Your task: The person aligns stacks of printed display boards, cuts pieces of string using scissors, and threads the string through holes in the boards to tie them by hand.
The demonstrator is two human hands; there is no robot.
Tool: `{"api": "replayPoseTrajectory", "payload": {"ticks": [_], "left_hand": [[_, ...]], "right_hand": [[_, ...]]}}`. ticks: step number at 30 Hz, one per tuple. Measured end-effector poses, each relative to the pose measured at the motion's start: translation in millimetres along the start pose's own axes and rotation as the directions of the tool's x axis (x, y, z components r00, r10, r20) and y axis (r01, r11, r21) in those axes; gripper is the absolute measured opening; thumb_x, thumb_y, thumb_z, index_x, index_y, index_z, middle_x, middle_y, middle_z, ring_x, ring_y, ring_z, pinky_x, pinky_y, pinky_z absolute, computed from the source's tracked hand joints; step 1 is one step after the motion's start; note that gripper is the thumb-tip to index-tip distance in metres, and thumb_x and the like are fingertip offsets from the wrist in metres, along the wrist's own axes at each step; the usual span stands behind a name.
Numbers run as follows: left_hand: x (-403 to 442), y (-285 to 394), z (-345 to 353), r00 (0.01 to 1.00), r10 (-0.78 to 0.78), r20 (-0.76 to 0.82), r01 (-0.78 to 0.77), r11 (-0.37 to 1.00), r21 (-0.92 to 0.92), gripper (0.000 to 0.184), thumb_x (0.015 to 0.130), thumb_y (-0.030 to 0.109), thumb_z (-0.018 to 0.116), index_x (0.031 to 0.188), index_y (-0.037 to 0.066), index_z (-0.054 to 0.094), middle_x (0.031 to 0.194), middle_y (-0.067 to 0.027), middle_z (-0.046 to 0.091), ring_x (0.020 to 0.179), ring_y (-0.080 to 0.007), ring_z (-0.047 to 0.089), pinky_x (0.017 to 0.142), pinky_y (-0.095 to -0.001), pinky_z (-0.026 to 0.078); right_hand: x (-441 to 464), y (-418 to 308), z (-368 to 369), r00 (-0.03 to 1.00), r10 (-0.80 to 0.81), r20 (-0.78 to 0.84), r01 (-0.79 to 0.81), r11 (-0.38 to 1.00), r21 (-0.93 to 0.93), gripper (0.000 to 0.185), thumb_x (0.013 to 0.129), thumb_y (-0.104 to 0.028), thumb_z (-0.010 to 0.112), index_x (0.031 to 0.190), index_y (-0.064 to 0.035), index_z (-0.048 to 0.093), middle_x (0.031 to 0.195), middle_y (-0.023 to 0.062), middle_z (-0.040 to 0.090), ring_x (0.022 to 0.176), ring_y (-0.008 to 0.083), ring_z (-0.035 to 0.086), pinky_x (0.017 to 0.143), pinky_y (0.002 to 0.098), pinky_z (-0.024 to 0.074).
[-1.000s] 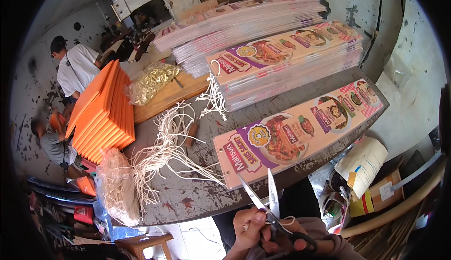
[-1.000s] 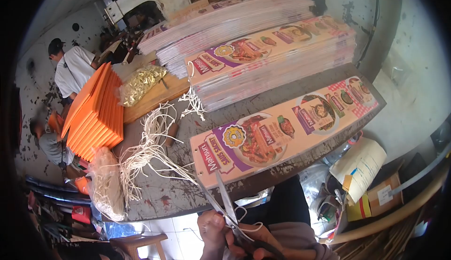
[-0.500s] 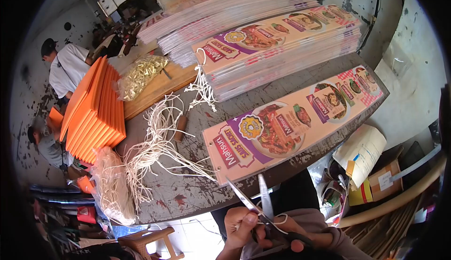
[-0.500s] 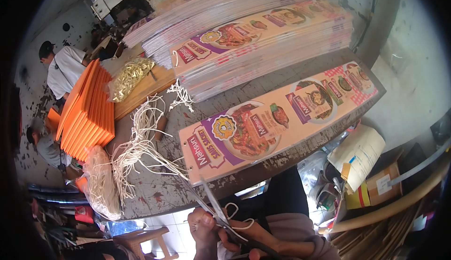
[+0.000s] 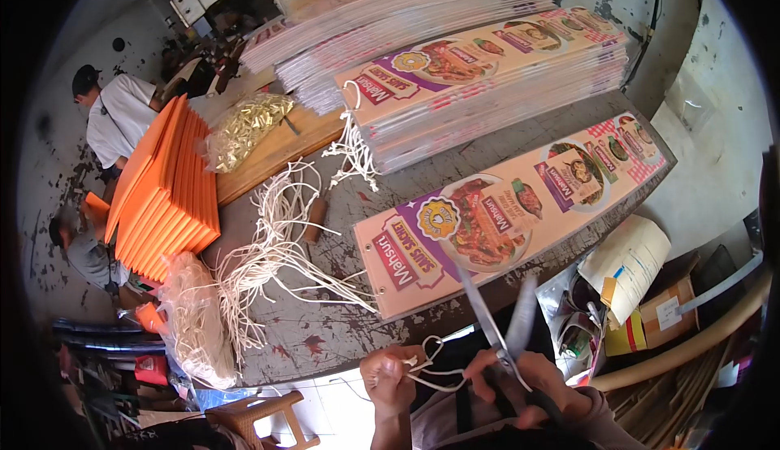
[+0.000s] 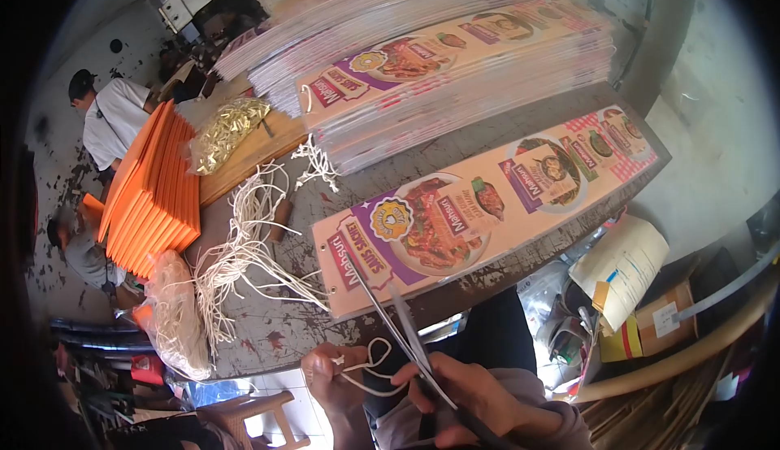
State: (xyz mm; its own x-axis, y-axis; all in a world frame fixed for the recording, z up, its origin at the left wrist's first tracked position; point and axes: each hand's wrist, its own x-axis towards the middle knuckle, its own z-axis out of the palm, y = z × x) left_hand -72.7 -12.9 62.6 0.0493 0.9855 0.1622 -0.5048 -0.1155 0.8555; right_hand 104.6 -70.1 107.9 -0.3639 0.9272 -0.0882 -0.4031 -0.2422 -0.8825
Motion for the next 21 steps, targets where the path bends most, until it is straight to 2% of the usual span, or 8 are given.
{"api": "replayPoseTrajectory", "payload": {"ticks": [2, 4, 6, 9, 13, 16, 18, 21], "left_hand": [[2.2, -0.4, 1.7, 1.000, 0.005, 0.021, -0.005, 1.000, -0.028, 0.045, 0.086, 0.035, 0.056, 0.054, 0.009, 0.036, 0.045, 0.0027, 0.026, 0.038, -0.0092, 0.020, 0.042, -0.0294, 0.019], [2.5, -0.2, -0.4, 0.997, -0.034, 0.070, 0.036, 0.999, -0.039, 0.048, 0.089, 0.036, 0.051, 0.053, 0.011, 0.032, 0.046, 0.0043, 0.022, 0.038, -0.0097, 0.021, 0.043, -0.0294, 0.020], [2.4, 1.3, 0.1, 0.997, -0.034, 0.072, 0.035, 0.999, -0.017, 0.049, 0.091, 0.039, 0.046, 0.052, 0.013, 0.030, 0.046, 0.0050, 0.021, 0.038, -0.0103, 0.021, 0.044, -0.0289, 0.021], [-0.9, 0.9, -3.1, 0.995, -0.089, 0.042, 0.090, 0.996, -0.028, 0.051, 0.092, 0.043, 0.040, 0.052, 0.013, 0.030, 0.045, 0.0046, 0.022, 0.039, -0.0102, 0.020, 0.046, -0.0283, 0.022], [-4.3, 4.2, -6.4, 0.990, -0.136, 0.036, 0.136, 0.990, -0.018, 0.054, 0.092, 0.049, 0.034, 0.052, 0.013, 0.031, 0.045, 0.0044, 0.023, 0.040, -0.0102, 0.020, 0.046, -0.0273, 0.022], [-12.7, 2.9, -12.8, 0.988, -0.145, 0.058, 0.145, 0.989, 0.002, 0.054, 0.093, 0.048, 0.031, 0.055, 0.010, 0.032, 0.049, 0.0030, 0.026, 0.044, -0.0096, 0.022, 0.047, -0.0263, 0.020], [-17.6, 2.8, -17.2, 0.988, -0.128, 0.085, 0.129, 0.992, 0.000, 0.054, 0.094, 0.046, 0.029, 0.057, 0.008, 0.034, 0.053, 0.0019, 0.028, 0.049, -0.0091, 0.023, 0.047, -0.0258, 0.019], [-24.4, 9.8, -24.6, 0.971, -0.238, -0.005, 0.237, 0.966, 0.100, 0.057, 0.086, 0.056, 0.041, 0.053, 0.010, 0.033, 0.046, 0.0028, 0.025, 0.043, -0.0100, 0.024, 0.046, -0.0260, 0.021]], "right_hand": [[2.8, -6.2, -1.0, 0.997, 0.081, -0.003, -0.081, 0.995, -0.055, 0.083, 0.065, -0.049, 0.074, 0.122, 0.0017, 0.043, 0.083, 0.0035, 0.050, 0.072, 0.0054, 0.044, 0.061, 0.0196, 0.0328], [5.7, -1.8, -10.2, 0.990, 0.137, 0.016, -0.131, 0.971, -0.199, 0.078, 0.071, -0.021, 0.074, 0.134, -0.0048, 0.031, 0.088, 0.0040, 0.049, 0.079, 0.0105, 0.048, 0.072, 0.0230, 0.0391], [5.9, 7.7, -11.9, 0.999, 0.043, -0.005, -0.042, 0.953, -0.301, 0.076, 0.074, -0.016, 0.071, 0.136, -0.0050, 0.028, 0.089, 0.0051, 0.051, 0.082, 0.0116, 0.051, 0.074, 0.0260, 0.0430], [10.2, -3.0, -10.6, 0.986, 0.084, -0.143, -0.140, 0.887, -0.440, 0.067, 0.078, -0.003, 0.062, 0.136, -0.0058, 0.029, 0.096, 0.0106, 0.055, 0.087, 0.0202, 0.058, 0.077, 0.0306, 0.0469], [31.3, -21.7, -15.8, 0.992, -0.120, -0.039, 0.058, 0.712, -0.700, 0.061, 0.079, -0.004, 0.059, 0.132, -0.0028, 0.030, 0.096, 0.0202, 0.055, 0.088, 0.0390, 0.057, 0.075, 0.0377, 0.0464], [74.5, -42.2, -3.4, 0.974, -0.225, 0.005, 0.139, 0.584, -0.800, 0.050, 0.080, -0.008, 0.058, 0.123, -0.0002, 0.034, 0.100, 0.0225, 0.054, 0.090, 0.0402, 0.056, 0.073, 0.0438, 0.0445], [119.8, -40.9, -1.5, 0.937, -0.318, 0.147, 0.275, 0.408, -0.871, 0.045, 0.081, -0.009, 0.059, 0.118, -0.0089, 0.033, 0.085, 0.0179, 0.061, 0.078, 0.0359, 0.061, 0.064, 0.0387, 0.0467], [208.7, -38.0, 9.8, 0.946, -0.264, 0.190, 0.271, 0.318, -0.909, 0.039, 0.081, -0.010, 0.058, 0.110, 0.0031, 0.035, 0.077, 0.0217, 0.059, 0.069, 0.0355, 0.061, 0.056, 0.0420, 0.0437]]}}
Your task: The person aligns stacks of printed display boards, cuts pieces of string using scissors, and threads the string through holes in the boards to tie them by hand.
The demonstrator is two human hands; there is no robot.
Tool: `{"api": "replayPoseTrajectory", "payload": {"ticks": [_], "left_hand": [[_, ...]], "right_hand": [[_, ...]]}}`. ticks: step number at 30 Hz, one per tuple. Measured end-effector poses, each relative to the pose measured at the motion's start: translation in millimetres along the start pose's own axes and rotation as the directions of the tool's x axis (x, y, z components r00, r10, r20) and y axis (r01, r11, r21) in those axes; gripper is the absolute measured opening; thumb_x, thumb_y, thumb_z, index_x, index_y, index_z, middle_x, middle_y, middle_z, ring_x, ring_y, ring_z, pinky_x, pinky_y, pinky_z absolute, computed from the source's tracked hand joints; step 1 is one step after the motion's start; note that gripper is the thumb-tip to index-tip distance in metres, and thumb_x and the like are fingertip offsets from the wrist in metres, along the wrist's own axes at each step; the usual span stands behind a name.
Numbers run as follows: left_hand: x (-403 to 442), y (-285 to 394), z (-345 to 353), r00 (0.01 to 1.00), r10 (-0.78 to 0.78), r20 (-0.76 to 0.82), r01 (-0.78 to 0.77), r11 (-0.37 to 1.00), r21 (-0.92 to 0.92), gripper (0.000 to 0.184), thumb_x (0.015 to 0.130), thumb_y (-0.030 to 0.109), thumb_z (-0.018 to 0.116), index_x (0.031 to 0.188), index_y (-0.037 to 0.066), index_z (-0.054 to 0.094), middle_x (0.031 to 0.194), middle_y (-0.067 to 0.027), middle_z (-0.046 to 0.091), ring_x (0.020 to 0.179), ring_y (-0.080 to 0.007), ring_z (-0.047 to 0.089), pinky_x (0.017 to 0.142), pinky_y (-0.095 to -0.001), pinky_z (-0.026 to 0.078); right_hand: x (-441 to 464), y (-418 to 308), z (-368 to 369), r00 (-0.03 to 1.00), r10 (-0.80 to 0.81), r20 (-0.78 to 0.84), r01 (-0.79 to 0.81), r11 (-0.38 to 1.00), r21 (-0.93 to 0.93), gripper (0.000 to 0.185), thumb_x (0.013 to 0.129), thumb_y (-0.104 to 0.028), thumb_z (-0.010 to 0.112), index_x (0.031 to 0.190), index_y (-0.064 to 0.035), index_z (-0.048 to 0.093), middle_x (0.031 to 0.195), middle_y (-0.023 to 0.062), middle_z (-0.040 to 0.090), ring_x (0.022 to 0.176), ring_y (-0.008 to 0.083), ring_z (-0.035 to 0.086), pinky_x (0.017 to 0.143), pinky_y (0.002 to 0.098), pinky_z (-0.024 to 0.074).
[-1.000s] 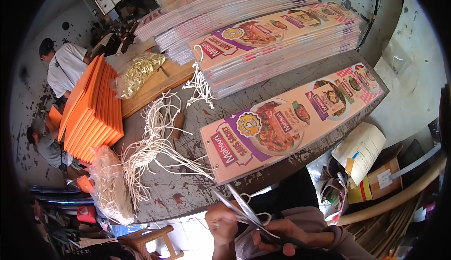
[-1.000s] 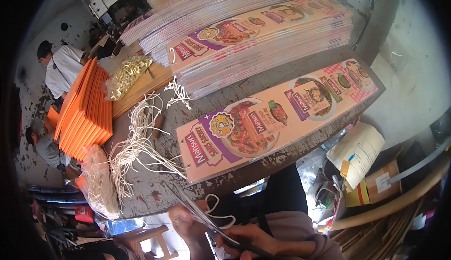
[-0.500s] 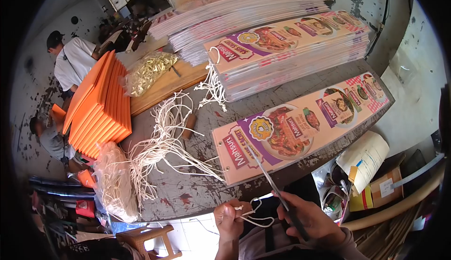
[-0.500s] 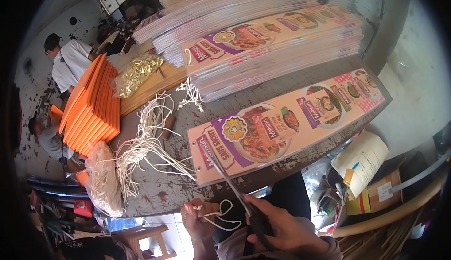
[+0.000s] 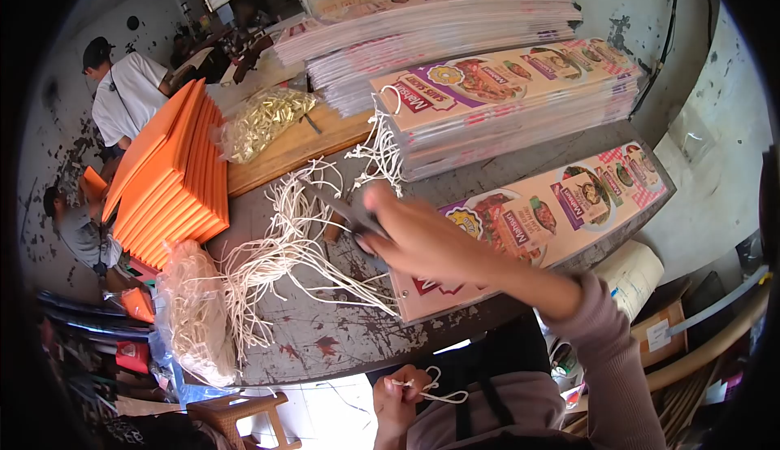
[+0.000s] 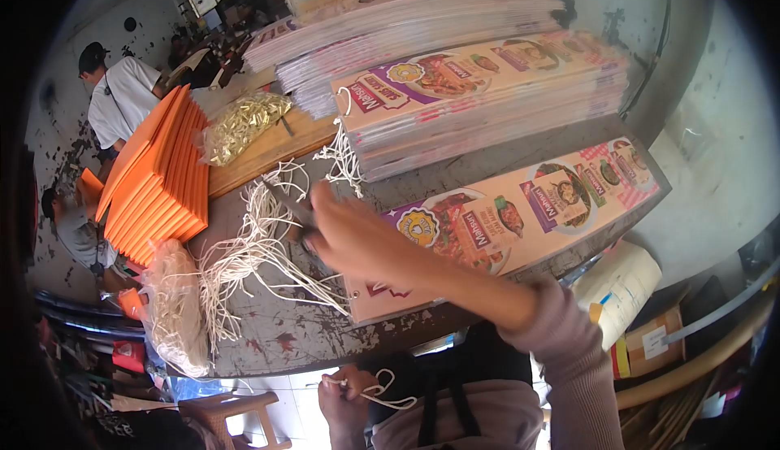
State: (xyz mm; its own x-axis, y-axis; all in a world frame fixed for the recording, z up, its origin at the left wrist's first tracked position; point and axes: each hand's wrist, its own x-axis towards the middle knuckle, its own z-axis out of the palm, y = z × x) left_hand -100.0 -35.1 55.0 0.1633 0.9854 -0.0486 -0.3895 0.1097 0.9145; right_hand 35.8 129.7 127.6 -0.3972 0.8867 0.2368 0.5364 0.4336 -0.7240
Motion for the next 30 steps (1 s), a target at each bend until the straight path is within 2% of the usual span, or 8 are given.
{"api": "replayPoseTrajectory", "payload": {"ticks": [3, 7, 9, 10, 13, 17, 19, 30], "left_hand": [[-8.5, 5.2, -9.7, 0.998, -0.034, -0.044, 0.033, 0.999, -0.009, 0.057, 0.084, 0.055, 0.047, 0.054, 0.008, 0.035, 0.047, 0.0014, 0.027, 0.043, -0.0115, 0.028, 0.046, -0.0267, 0.026], [-33.0, -50.5, -78.7, 0.982, 0.164, -0.098, -0.166, 0.986, -0.016, 0.051, 0.085, 0.049, 0.050, 0.064, 0.003, 0.044, 0.047, 0.0003, 0.033, 0.045, -0.0133, 0.038, 0.047, -0.0297, 0.034], [-40.2, -75.5, -106.4, 0.984, 0.123, -0.129, -0.146, 0.971, -0.189, 0.023, 0.084, 0.030, 0.058, 0.085, 0.007, 0.058, 0.059, -0.0065, 0.052, 0.050, -0.0227, 0.051, 0.054, -0.0356, 0.043], [-34.3, -62.5, -100.6, 0.990, 0.117, -0.083, -0.131, 0.975, -0.181, 0.038, 0.085, 0.040, 0.055, 0.109, 0.009, 0.058, 0.056, -0.0073, 0.051, 0.055, -0.0238, 0.051, 0.060, -0.0344, 0.045], [-19.3, 4.3, -50.1, 0.903, 0.280, -0.326, -0.251, 0.959, 0.129, 0.043, 0.089, 0.042, 0.047, 0.073, 0.003, 0.046, 0.047, 0.0013, 0.033, 0.044, -0.0121, 0.039, 0.046, -0.0289, 0.035], [9.8, 40.0, -42.3, 0.895, 0.426, -0.129, -0.420, 0.905, 0.073, 0.035, 0.093, 0.038, 0.043, 0.084, 0.005, 0.048, 0.048, 0.0012, 0.034, 0.043, -0.0092, 0.032, 0.047, -0.0251, 0.034], [18.4, 46.8, -31.9, 0.942, 0.317, -0.114, -0.316, 0.948, 0.028, 0.046, 0.090, 0.043, 0.046, 0.065, 0.005, 0.040, 0.052, -0.0016, 0.041, 0.049, -0.0117, 0.038, 0.049, -0.0273, 0.033], [38.0, 28.3, 31.5, 0.948, 0.040, 0.315, -0.120, 0.963, 0.240, 0.045, 0.096, 0.035, 0.034, 0.088, -0.004, 0.056, 0.063, 0.0000, 0.049, 0.056, -0.0066, 0.043, 0.053, -0.0212, 0.036]], "right_hand": [[84.9, 23.3, 32.6, 0.988, -0.074, -0.135, 0.046, 0.980, -0.195, 0.039, 0.078, -0.004, 0.058, 0.104, 0.0163, 0.038, 0.073, 0.0250, 0.058, 0.067, 0.0338, 0.062, 0.054, 0.0395, 0.0476], [140.2, 41.1, 50.6, 0.967, -0.185, -0.176, 0.069, 0.852, -0.519, 0.007, 0.070, 0.003, 0.059, 0.073, 0.0087, 0.062, 0.079, 0.0229, 0.063, 0.072, 0.0337, 0.063, 0.064, 0.0376, 0.0520], [152.1, 43.8, 50.4, 0.940, -0.296, -0.167, 0.115, 0.738, -0.665, 0.006, 0.069, 0.003, 0.060, 0.071, 0.0070, 0.063, 0.082, 0.0219, 0.064, 0.075, 0.0315, 0.063, 0.067, 0.0364, 0.0521], [153.2, 45.4, 49.4, 0.946, -0.305, -0.110, 0.139, 0.687, -0.713, 0.006, 0.070, 0.002, 0.060, 0.071, 0.0052, 0.064, 0.082, 0.0196, 0.064, 0.074, 0.0305, 0.063, 0.070, 0.0357, 0.0516], [139.7, 45.8, 41.6, 0.954, -0.301, 0.005, 0.206, 0.641, -0.740, 0.011, 0.074, -0.004, 0.057, 0.072, 0.0006, 0.066, 0.080, 0.0160, 0.066, 0.075, 0.0301, 0.063, 0.073, 0.0355, 0.0507], [73.9, -1.0, -4.4, 0.934, -0.314, 0.169, 0.305, 0.949, 0.080, 0.018, 0.080, -0.018, 0.061, 0.084, -0.0016, 0.066, 0.091, 0.0139, 0.064, 0.095, 0.0235, 0.059, 0.075, 0.0336, 0.0483], [32.1, -17.7, -22.1, 0.770, -0.585, 0.256, 0.396, 0.751, 0.529, 0.026, 0.083, -0.026, 0.059, 0.093, -0.0029, 0.065, 0.100, 0.0100, 0.062, 0.093, 0.0202, 0.061, 0.074, 0.0320, 0.0482], [-94.4, 13.0, -24.9, 0.941, -0.320, 0.107, 0.149, 0.679, 0.719, 0.011, 0.079, 0.001, 0.062, 0.090, 0.0017, 0.061, 0.098, 0.0132, 0.060, 0.092, 0.0201, 0.060, 0.077, 0.0286, 0.0481]]}}
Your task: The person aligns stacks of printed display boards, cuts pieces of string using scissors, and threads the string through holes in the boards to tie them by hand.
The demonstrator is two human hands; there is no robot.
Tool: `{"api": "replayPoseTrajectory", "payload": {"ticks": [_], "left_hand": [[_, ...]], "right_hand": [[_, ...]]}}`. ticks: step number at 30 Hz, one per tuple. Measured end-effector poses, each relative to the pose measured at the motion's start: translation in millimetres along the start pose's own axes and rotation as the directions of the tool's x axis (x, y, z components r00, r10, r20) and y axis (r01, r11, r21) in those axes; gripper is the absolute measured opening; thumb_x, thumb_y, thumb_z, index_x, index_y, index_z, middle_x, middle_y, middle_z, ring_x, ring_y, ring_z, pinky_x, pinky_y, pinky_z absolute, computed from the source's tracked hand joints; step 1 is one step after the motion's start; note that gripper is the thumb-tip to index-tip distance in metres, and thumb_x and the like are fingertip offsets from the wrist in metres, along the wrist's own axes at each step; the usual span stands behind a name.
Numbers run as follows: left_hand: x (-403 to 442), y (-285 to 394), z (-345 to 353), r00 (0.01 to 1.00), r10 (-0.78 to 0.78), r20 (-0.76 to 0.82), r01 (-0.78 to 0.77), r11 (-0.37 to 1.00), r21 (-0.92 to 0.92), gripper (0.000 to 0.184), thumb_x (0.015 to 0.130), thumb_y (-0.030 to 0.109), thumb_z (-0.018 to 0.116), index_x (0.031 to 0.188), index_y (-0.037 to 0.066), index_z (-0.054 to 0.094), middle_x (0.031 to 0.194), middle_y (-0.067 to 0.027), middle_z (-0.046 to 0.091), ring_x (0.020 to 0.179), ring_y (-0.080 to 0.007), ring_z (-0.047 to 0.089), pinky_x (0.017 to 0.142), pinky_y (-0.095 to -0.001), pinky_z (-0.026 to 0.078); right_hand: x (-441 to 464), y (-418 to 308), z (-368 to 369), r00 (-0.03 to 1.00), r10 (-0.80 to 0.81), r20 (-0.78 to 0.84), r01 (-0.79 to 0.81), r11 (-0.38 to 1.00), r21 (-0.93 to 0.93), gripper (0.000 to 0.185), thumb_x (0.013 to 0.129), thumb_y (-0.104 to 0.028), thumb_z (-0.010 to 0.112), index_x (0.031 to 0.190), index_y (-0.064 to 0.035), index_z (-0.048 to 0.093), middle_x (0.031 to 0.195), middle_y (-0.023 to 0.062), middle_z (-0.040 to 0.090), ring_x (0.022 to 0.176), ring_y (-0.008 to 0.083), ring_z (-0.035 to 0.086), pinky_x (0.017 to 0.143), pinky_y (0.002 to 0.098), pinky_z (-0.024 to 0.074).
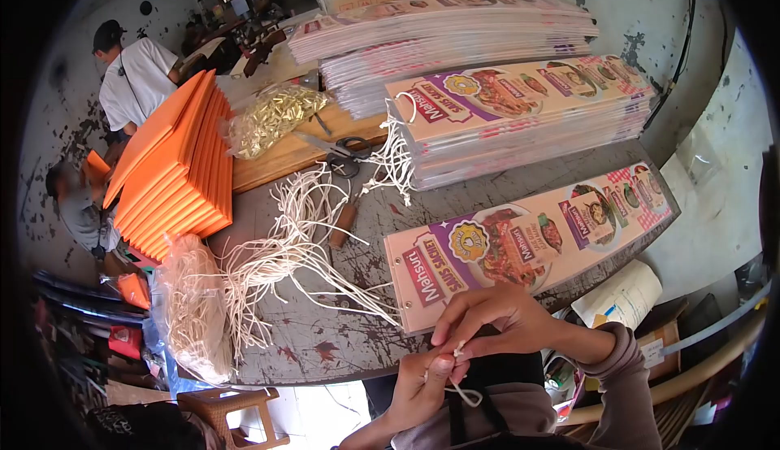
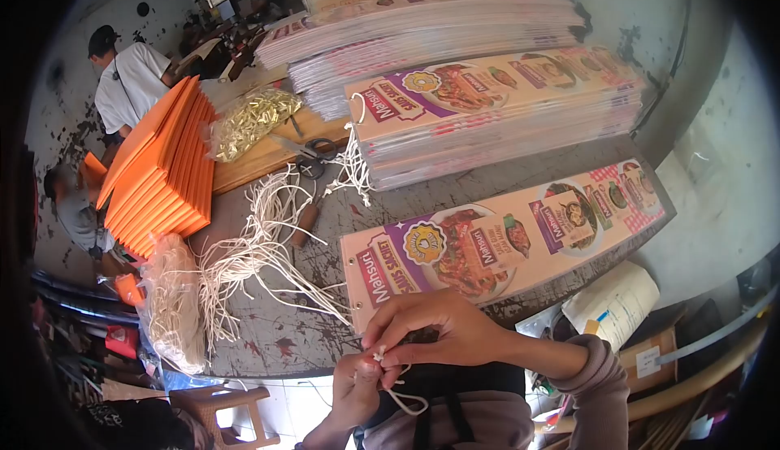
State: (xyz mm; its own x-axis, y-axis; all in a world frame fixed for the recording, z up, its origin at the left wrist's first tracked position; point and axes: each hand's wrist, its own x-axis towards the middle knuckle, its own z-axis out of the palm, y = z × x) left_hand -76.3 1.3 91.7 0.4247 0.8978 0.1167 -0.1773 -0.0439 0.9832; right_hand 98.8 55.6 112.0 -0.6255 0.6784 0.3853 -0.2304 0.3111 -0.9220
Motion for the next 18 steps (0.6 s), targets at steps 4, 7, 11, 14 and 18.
{"api": "replayPoseTrajectory", "payload": {"ticks": [4, 7, 11, 14, 18], "left_hand": [[6.5, 1.1, 1.2, 0.996, -0.085, -0.038, 0.086, 0.996, 0.013, 0.045, 0.097, 0.037, 0.029, 0.102, -0.002, 0.051, 0.059, 0.0009, 0.041, 0.053, -0.0044, 0.034, 0.048, -0.0197, 0.026], [20.6, 6.4, -11.7, 0.983, 0.114, -0.142, -0.104, 0.992, 0.077, 0.045, 0.095, 0.039, 0.031, 0.114, -0.001, 0.041, 0.076, -0.0054, 0.050, 0.068, -0.0117, 0.049, 0.064, -0.0244, 0.041], [42.8, 15.6, -59.4, 0.901, 0.364, -0.238, -0.257, 0.888, 0.382, 0.040, 0.095, 0.034, 0.037, 0.114, 0.000, 0.043, 0.087, -0.0079, 0.052, 0.085, -0.0182, 0.054, 0.079, -0.0290, 0.043], [55.3, 35.0, -88.3, 0.981, 0.119, -0.151, -0.007, 0.808, 0.590, 0.035, 0.090, 0.027, 0.050, 0.107, -0.003, 0.049, 0.099, -0.0140, 0.051, 0.088, -0.0186, 0.057, 0.073, -0.0308, 0.046], [80.0, 29.7, -93.9, 0.994, -0.087, 0.063, -0.003, 0.562, 0.827, 0.054, 0.083, 0.032, 0.060, 0.119, -0.005, 0.042, 0.103, -0.0185, 0.049, 0.090, -0.0289, 0.057, 0.075, -0.0368, 0.048]], "right_hand": [[-13.4, 3.5, -5.6, 0.953, 0.087, -0.289, -0.020, 0.974, 0.227, 0.012, 0.085, -0.002, 0.055, 0.097, -0.0023, 0.053, 0.091, 0.0111, 0.059, 0.087, 0.0206, 0.060, 0.073, 0.0294, 0.0499], [-17.6, -12.4, -46.7, 0.850, 0.107, -0.516, 0.176, 0.865, 0.470, 0.010, 0.088, -0.010, 0.051, 0.096, -0.0047, 0.050, 0.086, 0.0091, 0.058, 0.083, 0.0195, 0.060, 0.068, 0.0281, 0.0509], [-27.4, -63.7, -145.4, 0.501, -0.128, -0.856, 0.089, 0.991, -0.096, 0.019, 0.090, -0.016, 0.049, 0.101, -0.0019, 0.053, 0.087, 0.0069, 0.060, 0.077, 0.0144, 0.058, 0.073, 0.0277, 0.0486], [-48.0, -94.4, -216.4, 0.321, -0.538, -0.779, -0.413, 0.661, -0.626, 0.024, 0.090, -0.018, 0.052, 0.100, 0.0020, 0.061, 0.099, 0.0069, 0.063, 0.087, 0.0107, 0.057, 0.083, 0.0252, 0.0440], [-23.2, -105.1, -193.4, 0.320, -0.852, -0.414, -0.516, 0.210, -0.831, 0.026, 0.087, -0.019, 0.053, 0.104, -0.0008, 0.061, 0.094, 0.0077, 0.066, 0.086, 0.0118, 0.059, 0.081, 0.0233, 0.0423]]}}
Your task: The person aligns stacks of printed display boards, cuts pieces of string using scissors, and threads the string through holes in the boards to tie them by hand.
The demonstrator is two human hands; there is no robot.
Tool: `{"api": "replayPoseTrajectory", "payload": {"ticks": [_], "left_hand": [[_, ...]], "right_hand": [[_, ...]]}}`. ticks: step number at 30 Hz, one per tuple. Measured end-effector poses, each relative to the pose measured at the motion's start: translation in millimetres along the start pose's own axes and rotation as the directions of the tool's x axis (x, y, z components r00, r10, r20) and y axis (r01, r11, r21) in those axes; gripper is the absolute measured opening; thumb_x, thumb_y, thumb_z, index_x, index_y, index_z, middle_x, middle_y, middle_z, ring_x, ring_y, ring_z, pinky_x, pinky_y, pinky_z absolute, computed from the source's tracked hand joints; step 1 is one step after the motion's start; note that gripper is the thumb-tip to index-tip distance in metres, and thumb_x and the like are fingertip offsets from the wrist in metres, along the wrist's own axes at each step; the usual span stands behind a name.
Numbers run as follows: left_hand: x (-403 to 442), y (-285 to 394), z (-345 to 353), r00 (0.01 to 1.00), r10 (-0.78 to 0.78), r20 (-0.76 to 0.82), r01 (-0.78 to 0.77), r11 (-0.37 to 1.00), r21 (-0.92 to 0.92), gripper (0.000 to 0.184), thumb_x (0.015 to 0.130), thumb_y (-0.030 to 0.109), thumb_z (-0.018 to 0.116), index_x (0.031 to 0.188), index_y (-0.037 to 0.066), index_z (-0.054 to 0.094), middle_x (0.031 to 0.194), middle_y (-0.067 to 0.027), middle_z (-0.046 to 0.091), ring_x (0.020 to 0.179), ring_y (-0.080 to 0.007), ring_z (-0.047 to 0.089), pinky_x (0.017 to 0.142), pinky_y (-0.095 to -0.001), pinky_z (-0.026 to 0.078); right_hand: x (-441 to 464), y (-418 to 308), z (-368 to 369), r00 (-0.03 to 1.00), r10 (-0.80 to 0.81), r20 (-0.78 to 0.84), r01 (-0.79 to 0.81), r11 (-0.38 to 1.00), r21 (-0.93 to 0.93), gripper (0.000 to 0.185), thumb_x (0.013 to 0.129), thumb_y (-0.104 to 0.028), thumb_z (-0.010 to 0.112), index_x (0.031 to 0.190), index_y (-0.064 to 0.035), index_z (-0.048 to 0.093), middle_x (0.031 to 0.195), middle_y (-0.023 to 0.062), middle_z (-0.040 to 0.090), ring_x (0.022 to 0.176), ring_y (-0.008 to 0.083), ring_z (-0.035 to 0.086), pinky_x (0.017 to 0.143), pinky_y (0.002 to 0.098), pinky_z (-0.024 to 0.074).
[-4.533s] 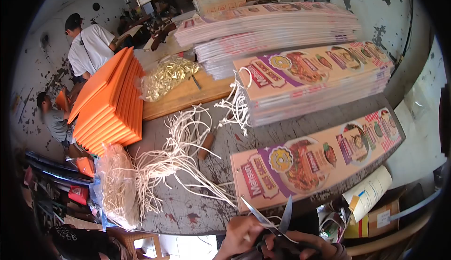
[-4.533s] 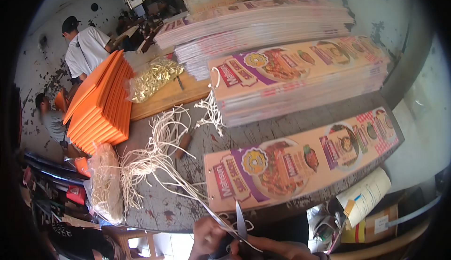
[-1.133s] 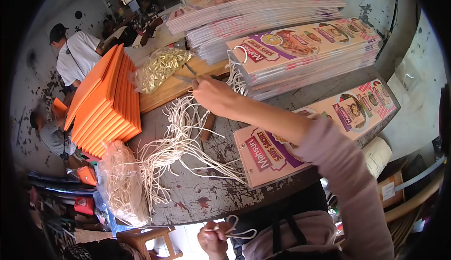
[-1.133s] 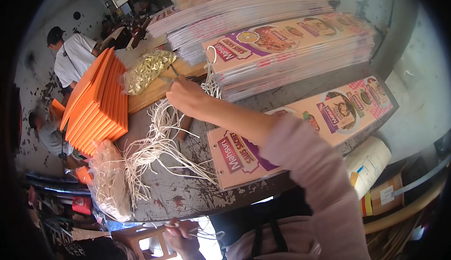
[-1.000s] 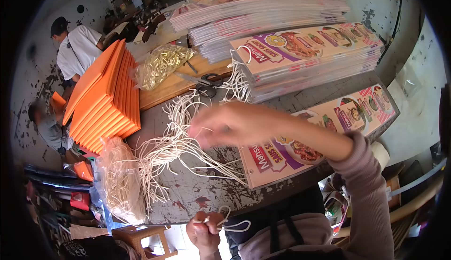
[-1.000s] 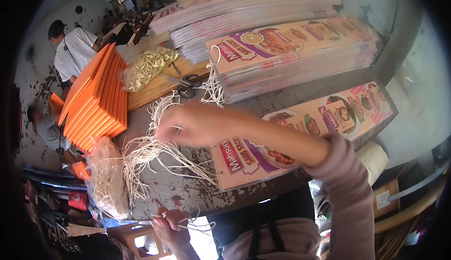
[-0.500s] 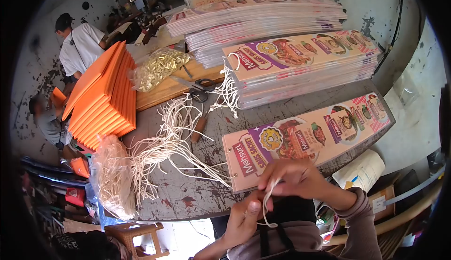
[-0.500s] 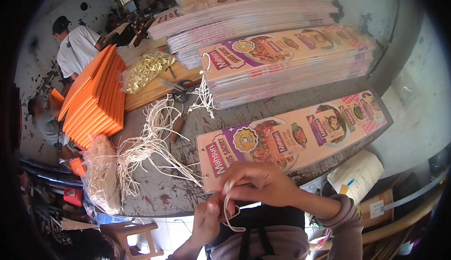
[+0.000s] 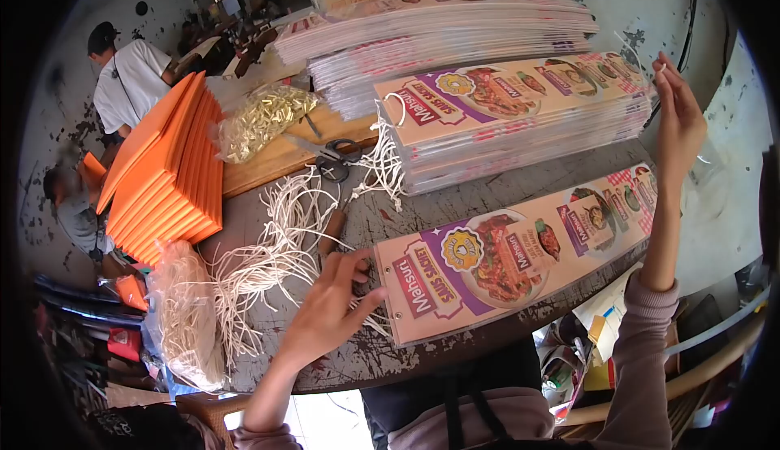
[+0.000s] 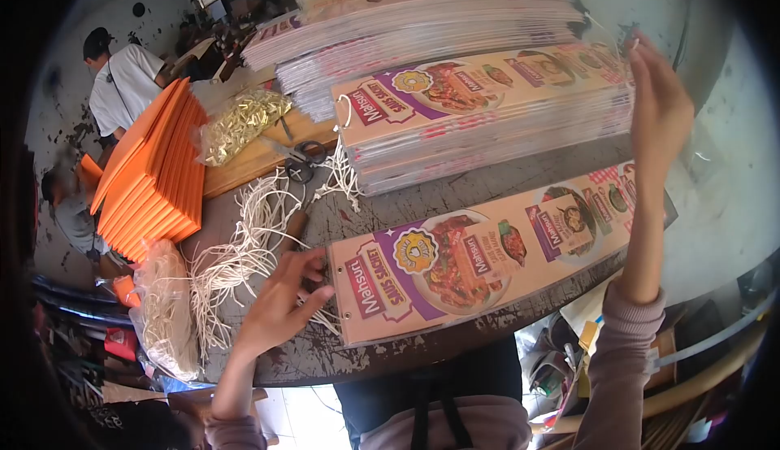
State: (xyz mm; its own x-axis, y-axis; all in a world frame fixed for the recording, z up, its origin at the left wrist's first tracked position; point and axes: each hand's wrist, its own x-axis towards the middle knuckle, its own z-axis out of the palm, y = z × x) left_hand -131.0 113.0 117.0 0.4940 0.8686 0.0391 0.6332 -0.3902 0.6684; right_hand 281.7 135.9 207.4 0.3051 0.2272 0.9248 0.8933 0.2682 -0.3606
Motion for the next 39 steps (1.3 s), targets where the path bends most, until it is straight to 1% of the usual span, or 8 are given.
{"api": "replayPoseTrajectory", "payload": {"ticks": [3, 5, 6, 11, 24, 32, 35, 39], "left_hand": [[10.6, -10.1, 15.9, 0.996, 0.076, -0.056, -0.060, 0.967, 0.247, 0.063, 0.079, 0.034, 0.064, 0.123, -0.004, 0.039, 0.106, -0.0190, 0.046, 0.090, -0.0310, 0.056, 0.075, -0.0378, 0.048], [17.4, -10.8, 17.1, 0.997, 0.049, -0.054, -0.036, 0.974, 0.222, 0.069, 0.076, 0.036, 0.068, 0.124, -0.003, 0.037, 0.106, -0.0187, 0.044, 0.090, -0.0324, 0.055, 0.074, -0.0396, 0.047], [20.5, -15.2, 17.0, 0.998, 0.059, -0.034, -0.052, 0.982, 0.182, 0.069, 0.075, 0.035, 0.068, 0.123, -0.003, 0.037, 0.104, -0.0183, 0.045, 0.089, -0.0321, 0.054, 0.073, -0.0394, 0.047], [21.7, -22.3, 21.2, 0.990, 0.054, -0.134, -0.063, 0.996, -0.065, 0.062, 0.071, 0.019, 0.075, 0.121, 0.001, 0.042, 0.085, -0.0077, 0.050, 0.073, -0.0168, 0.053, 0.061, -0.0281, 0.047], [21.6, -36.6, 8.4, 0.997, 0.049, 0.066, -0.017, 0.908, -0.419, 0.049, 0.076, -0.001, 0.061, 0.120, 0.000, 0.040, 0.093, -0.0083, 0.046, 0.082, -0.0149, 0.051, 0.069, -0.0265, 0.046], [19.3, -31.1, 18.4, 0.998, -0.055, -0.032, 0.036, 0.902, -0.430, 0.044, 0.073, -0.002, 0.064, 0.112, -0.001, 0.044, 0.093, -0.0086, 0.042, 0.083, -0.0155, 0.047, 0.068, -0.0258, 0.047], [9.5, -18.8, 18.2, 0.991, 0.022, -0.129, -0.043, 0.987, -0.155, 0.033, 0.074, 0.000, 0.063, 0.103, -0.002, 0.047, 0.082, -0.0101, 0.048, 0.072, -0.0176, 0.052, 0.061, -0.0255, 0.047], [1.5, 5.4, 8.6, 0.960, -0.143, 0.241, 0.229, 0.896, -0.381, 0.020, 0.087, 0.000, 0.045, 0.106, -0.003, 0.045, 0.070, -0.0115, 0.058, 0.057, -0.0173, 0.059, 0.053, -0.0258, 0.048]], "right_hand": [[-43.2, -66.5, 14.8, 0.939, 0.041, 0.341, -0.132, 0.959, 0.250, 0.019, 0.086, -0.011, 0.050, 0.098, -0.0001, 0.061, 0.088, 0.0069, 0.066, 0.081, 0.0143, 0.059, 0.075, 0.0257, 0.0450], [-83.5, -86.7, 25.6, 0.718, -0.052, 0.694, -0.373, 0.814, 0.446, 0.022, 0.074, 0.005, 0.054, 0.094, -0.0021, 0.059, 0.086, 0.0067, 0.064, 0.074, 0.0163, 0.059, 0.069, 0.0293, 0.0471], [-95.3, -103.6, 31.6, 0.619, -0.224, 0.753, -0.161, 0.902, 0.401, 0.031, 0.066, 0.009, 0.056, 0.094, -0.0040, 0.060, 0.091, 0.0102, 0.062, 0.074, 0.0214, 0.059, 0.068, 0.0320, 0.0479], [-139.0, -147.3, 56.9, 0.276, -0.371, 0.887, -0.326, 0.832, 0.449, 0.028, 0.074, 0.003, 0.056, 0.100, -0.0054, 0.059, 0.090, 0.0134, 0.060, 0.080, 0.0315, 0.058, 0.070, 0.0380, 0.0474], [-169.3, -134.6, 79.1, 0.260, -0.476, 0.840, -0.450, 0.710, 0.541, 0.009, 0.084, -0.004, 0.053, 0.091, -0.0024, 0.049, 0.084, 0.0113, 0.054, 0.074, 0.0280, 0.057, 0.062, 0.0349, 0.0449], [-167.5, -135.1, 73.9, 0.351, -0.398, 0.847, -0.528, 0.663, 0.531, 0.009, 0.083, -0.002, 0.055, 0.092, -0.0023, 0.051, 0.082, 0.0117, 0.056, 0.068, 0.0246, 0.057, 0.058, 0.0324, 0.0443], [-164.5, -135.1, 73.2, 0.436, -0.324, 0.839, -0.534, 0.658, 0.531, 0.009, 0.083, -0.001, 0.055, 0.091, -0.0025, 0.053, 0.082, 0.0114, 0.056, 0.068, 0.0243, 0.057, 0.058, 0.0325, 0.0442], [-162.6, -132.7, 72.4, 0.560, -0.309, 0.769, -0.412, 0.701, 0.582, 0.012, 0.082, -0.001, 0.056, 0.094, -0.0026, 0.055, 0.078, 0.0091, 0.055, 0.064, 0.0234, 0.056, 0.058, 0.0309, 0.0445]]}}
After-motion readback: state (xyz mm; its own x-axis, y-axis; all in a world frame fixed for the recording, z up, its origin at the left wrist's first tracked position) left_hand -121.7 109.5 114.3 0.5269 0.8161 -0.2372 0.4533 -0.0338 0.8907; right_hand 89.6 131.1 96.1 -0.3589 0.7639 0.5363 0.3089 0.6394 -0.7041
